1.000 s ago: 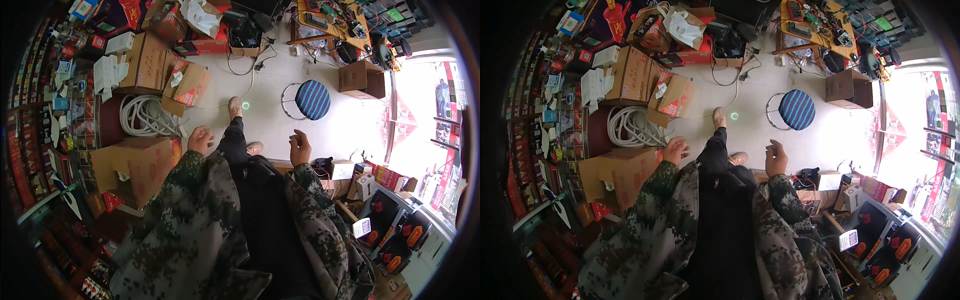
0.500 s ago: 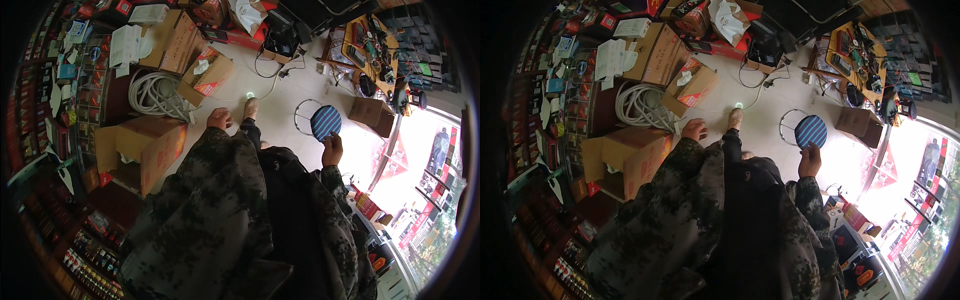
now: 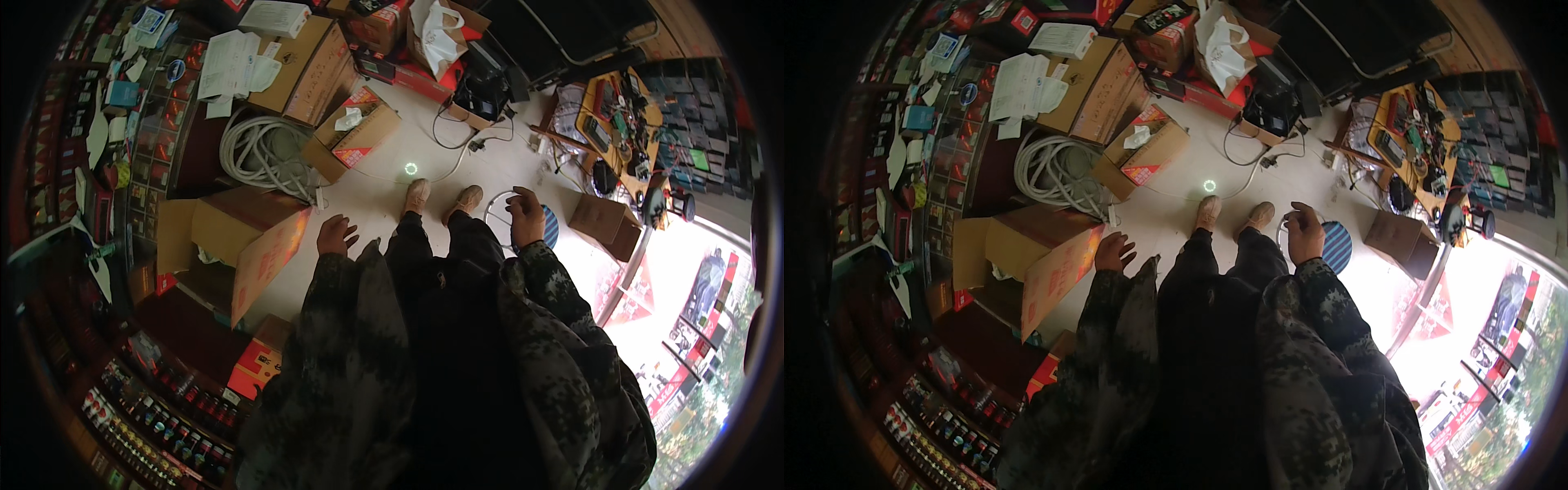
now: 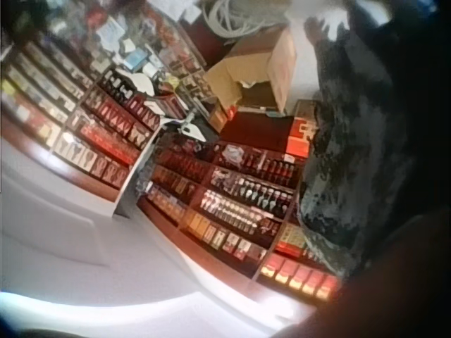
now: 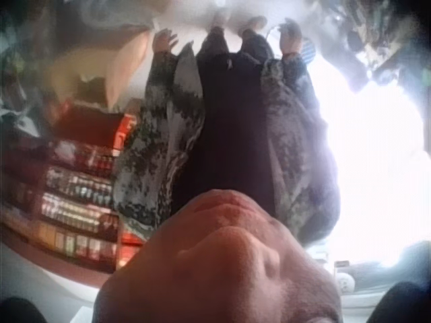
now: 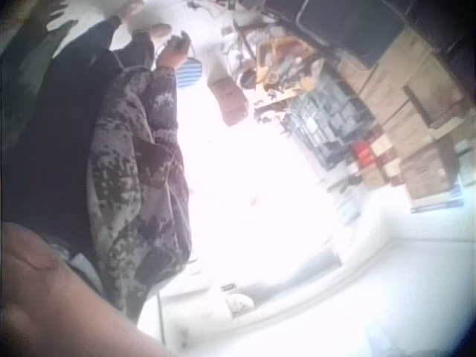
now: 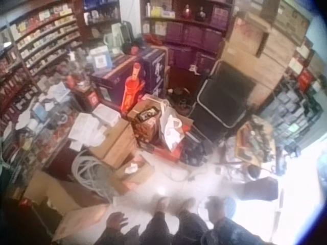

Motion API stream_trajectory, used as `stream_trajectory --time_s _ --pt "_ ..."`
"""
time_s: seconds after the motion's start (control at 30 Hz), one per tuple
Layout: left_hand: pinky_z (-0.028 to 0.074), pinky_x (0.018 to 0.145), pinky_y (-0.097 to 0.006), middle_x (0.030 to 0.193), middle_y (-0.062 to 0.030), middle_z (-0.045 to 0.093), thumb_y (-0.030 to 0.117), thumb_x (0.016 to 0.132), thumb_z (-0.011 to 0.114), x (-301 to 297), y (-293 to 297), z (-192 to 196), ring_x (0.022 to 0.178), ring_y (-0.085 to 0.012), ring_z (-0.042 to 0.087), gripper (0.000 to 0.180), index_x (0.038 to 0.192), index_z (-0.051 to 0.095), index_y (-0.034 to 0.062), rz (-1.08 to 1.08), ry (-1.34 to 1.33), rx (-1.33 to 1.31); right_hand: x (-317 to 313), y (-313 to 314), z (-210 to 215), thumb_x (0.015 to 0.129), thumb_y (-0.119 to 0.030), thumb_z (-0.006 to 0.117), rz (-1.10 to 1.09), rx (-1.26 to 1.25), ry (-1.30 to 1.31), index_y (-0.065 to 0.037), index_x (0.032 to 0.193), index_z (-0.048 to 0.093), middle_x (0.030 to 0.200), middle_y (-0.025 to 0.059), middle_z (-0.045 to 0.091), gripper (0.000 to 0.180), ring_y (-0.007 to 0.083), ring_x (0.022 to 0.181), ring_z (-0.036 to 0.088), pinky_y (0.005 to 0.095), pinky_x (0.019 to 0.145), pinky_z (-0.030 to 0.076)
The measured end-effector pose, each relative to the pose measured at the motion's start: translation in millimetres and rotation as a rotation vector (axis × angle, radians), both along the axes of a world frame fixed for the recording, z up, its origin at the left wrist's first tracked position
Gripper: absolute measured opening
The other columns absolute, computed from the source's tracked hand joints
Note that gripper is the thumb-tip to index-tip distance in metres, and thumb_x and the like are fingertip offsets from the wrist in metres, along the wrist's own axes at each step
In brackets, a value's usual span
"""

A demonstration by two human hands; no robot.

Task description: The person uses a screwdriver to adjust a black electronic device inside a cardboard box, then places the device back and moves around the cluttered room. They handle a red box and other items on the floor and a workbench, but the final state of the device is not shown.

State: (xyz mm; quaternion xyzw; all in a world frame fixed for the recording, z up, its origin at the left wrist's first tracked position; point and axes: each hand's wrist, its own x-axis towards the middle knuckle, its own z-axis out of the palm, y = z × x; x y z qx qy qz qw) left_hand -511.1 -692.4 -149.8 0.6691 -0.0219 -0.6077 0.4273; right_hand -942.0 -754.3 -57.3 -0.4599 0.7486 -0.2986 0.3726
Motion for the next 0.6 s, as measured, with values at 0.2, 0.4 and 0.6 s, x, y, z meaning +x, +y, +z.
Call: stream_trajectory --time_s 0.2,0.4,0.6 --pt "0.059 0.082 -0.044 0.116 -0.0136 0.066 0.012 0.093 0.061 2 18 15 0.100 -0.0296 0.068 0.034 0.125 0.056 0.0023 0.088 -0.121 0.022 20 -29 -8 0.092 -0.009 0.058 0.105 0.005 -0.077 -0.002 0.120 0.061 0.092 0.0110 0.071 0.029 0.0185 0.085 0.069 0.0311 0.078 0.054" --pt "0.059 0.078 -0.042 0.113 -0.0111 0.065 0.012 0.093 0.061 -32 -13 20 0.097 -0.0282 0.068 0.028 0.120 0.059 0.0053 0.085 -0.067 -0.032 -3 -43 -15 0.091 -0.006 0.057 0.038 -0.012 -0.135 -0.001 0.120 0.060 0.092 0.0113 0.071 0.029 0.0185 0.084 0.069 0.0310 0.078 0.054" --pt "0.058 0.073 -0.040 0.111 -0.0108 0.064 0.013 0.094 0.061 -63 -72 35 0.093 -0.0264 0.068 0.027 0.119 0.059 0.0042 -0.061 -0.115 -0.133 -30 -55 -20 0.090 -0.007 0.056 -0.046 -0.045 -0.190 0.000 0.121 0.060 0.091 0.0113 0.070 0.032 0.0187 0.084 0.068 0.0312 0.078 0.054"
